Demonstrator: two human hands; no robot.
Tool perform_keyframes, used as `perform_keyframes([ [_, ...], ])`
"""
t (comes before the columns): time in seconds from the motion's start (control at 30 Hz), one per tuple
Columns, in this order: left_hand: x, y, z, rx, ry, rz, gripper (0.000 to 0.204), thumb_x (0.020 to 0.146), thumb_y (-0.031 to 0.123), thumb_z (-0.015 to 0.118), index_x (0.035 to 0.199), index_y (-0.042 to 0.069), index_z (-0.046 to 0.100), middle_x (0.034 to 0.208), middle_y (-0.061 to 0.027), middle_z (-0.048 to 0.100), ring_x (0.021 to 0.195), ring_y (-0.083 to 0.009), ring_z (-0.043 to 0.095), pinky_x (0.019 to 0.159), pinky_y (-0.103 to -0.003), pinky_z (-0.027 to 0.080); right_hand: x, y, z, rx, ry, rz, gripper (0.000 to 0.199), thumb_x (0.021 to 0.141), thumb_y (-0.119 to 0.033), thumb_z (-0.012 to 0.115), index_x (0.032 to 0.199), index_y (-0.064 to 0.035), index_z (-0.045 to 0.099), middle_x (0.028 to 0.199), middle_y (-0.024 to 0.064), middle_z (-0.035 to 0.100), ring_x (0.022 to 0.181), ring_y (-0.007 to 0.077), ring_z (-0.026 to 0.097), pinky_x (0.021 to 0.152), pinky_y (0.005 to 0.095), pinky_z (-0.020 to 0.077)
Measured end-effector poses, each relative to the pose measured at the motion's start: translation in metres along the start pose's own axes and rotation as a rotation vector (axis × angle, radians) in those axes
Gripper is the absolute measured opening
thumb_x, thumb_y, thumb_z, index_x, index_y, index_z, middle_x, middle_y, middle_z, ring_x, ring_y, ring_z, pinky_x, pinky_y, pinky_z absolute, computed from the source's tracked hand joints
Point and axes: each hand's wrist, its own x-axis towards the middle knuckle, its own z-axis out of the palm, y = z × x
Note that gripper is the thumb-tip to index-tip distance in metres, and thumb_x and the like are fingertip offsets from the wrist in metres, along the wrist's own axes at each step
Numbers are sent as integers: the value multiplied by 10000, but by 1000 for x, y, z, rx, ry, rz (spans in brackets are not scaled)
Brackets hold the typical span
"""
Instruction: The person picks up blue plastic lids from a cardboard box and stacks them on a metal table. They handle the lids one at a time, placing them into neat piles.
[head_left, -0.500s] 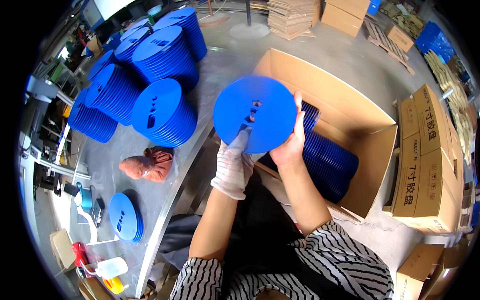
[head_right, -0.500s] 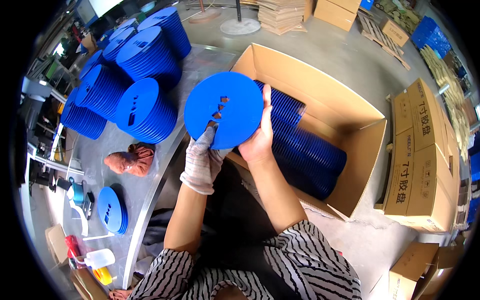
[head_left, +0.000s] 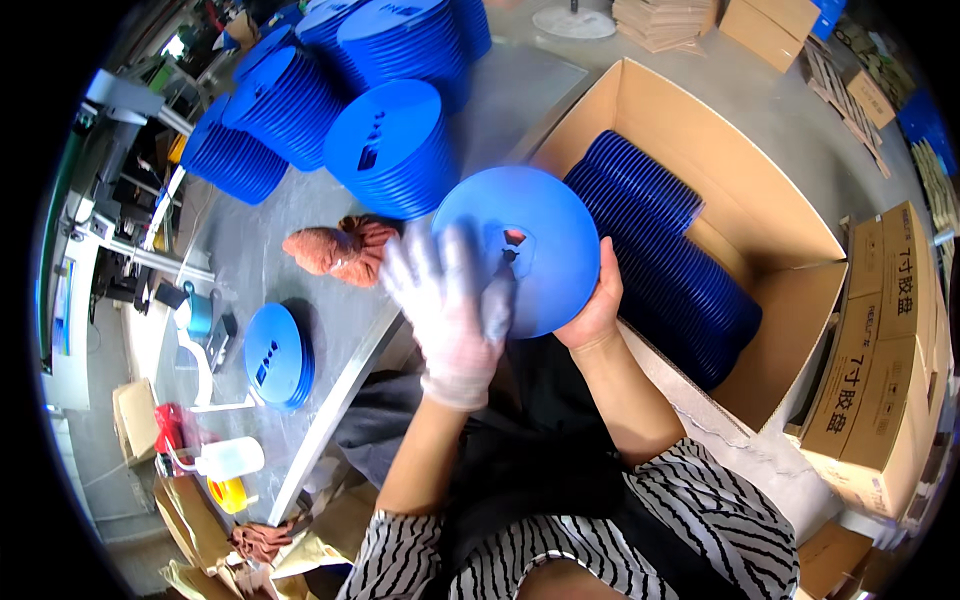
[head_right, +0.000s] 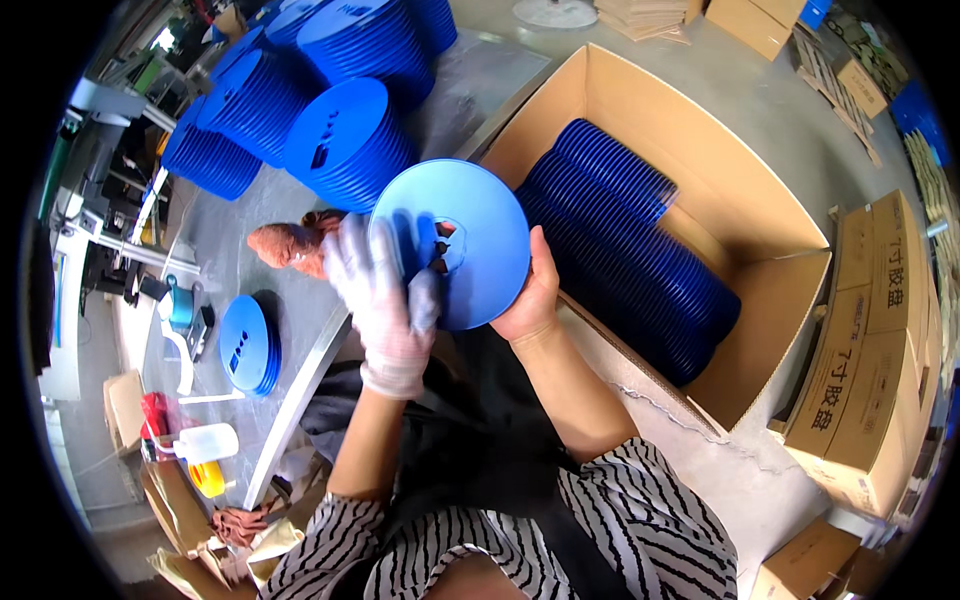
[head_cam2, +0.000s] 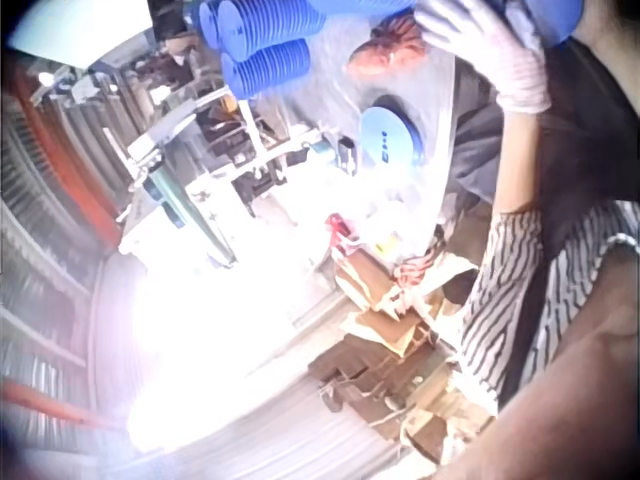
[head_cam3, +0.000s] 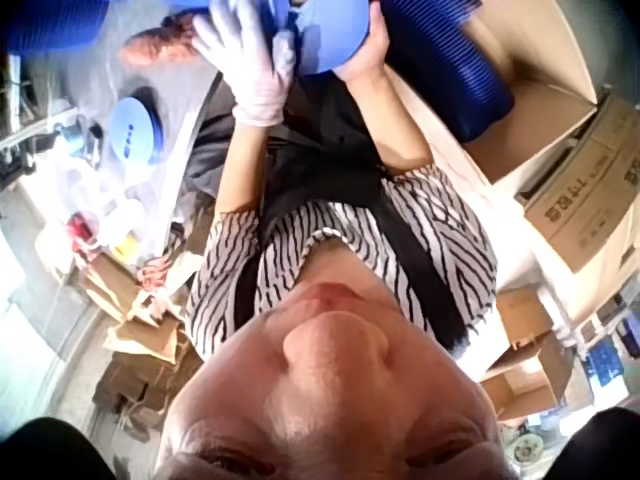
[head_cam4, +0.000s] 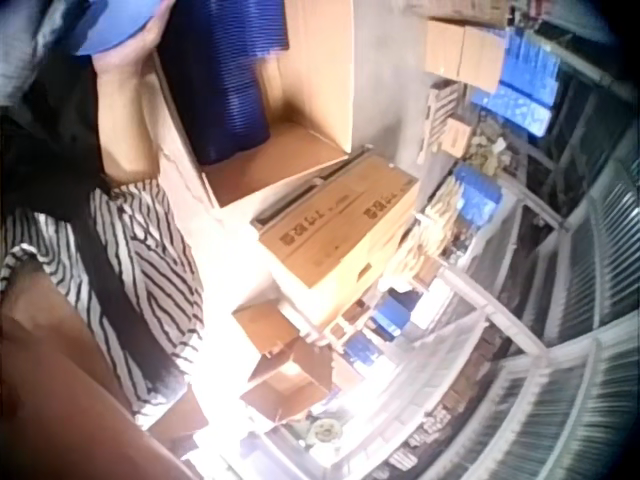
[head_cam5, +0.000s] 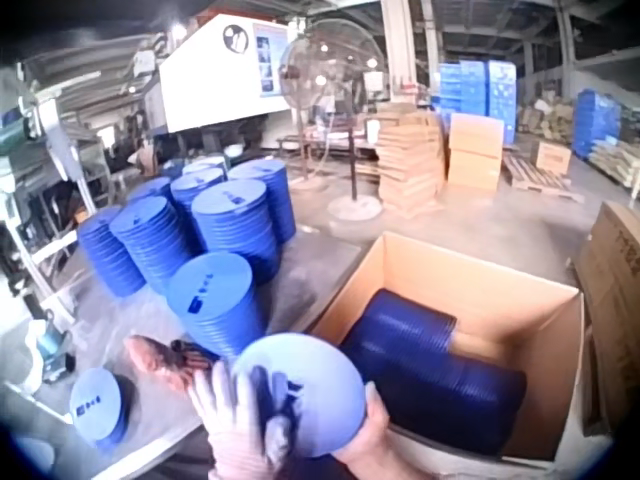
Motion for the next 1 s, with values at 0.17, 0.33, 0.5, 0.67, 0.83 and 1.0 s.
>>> perform_keyframes([
  [0.17, 28, 7, 42, -82, -76, 116, 699, 834, 360, 549, 1388, -37, 396, 1449, -266, 363, 1377, -442, 288, 1125, -611, 88, -5, 16, -13, -231, -8, 77, 708, 977, -552, 366, 1406, 11, 385, 1397, 149, 474, 1295, 270, 444, 1103, 407, 326],
  [0.33, 23, 23, 56, -157, -119, 226, 631, 777, 341, 584, 1342, 70, 505, 1417, -168, 449, 1347, -375, 362, 1109, -632, 104, 2, 2, -10, -116, 26, 129, 767, 963, -610, 341, 1463, -30, 296, 1460, 144, 393, 1347, 272, 384, 1114, 414, 314],
  [0.5, 13, 31, 51, -57, -191, 286, 563, 774, 351, 598, 1300, 153, 557, 1378, -103, 488, 1326, -381, 369, 1079, -664, 128, 4, -3, -6, -158, 65, 162, 788, 954, -647, 284, 1434, -23, 338, 1418, 181, 429, 1306, 302, 430, 1109, 432, 322],
  [0.67, -6, 31, 39, -70, -239, 275, 466, 781, 378, 596, 1226, 246, 632, 1404, -112, 451, 1327, -460, 302, 1047, -697, 127, 5, -3, -12, -9, 77, 210, 920, 898, -743, 288, 1426, 8, 338, 1407, 191, 442, 1298, 320, 441, 1095, 451, 342],
  [0.83, 3, 28, 37, -2, -184, 221, 471, 778, 418, 595, 1238, 322, 622, 1441, -154, 386, 1322, -502, 276, 1032, -731, 116, 4, 0, -8, -96, 42, 237, 984, 859, -790, 271, 1437, 4, 327, 1432, 178, 424, 1304, 305, 432, 1101, 429, 334],
  [1.0, 28, 32, 47, -3, -70, 140, 457, 769, 384, 626, 1215, 285, 639, 1403, -141, 421, 1307, -467, 297, 979, -756, 173, 7, 6, -30, 221, -222, 166, 912, 900, -741, 230, 1476, -35, 262, 1479, 139, 373, 1355, 282, 373, 1123, 429, 299],
])
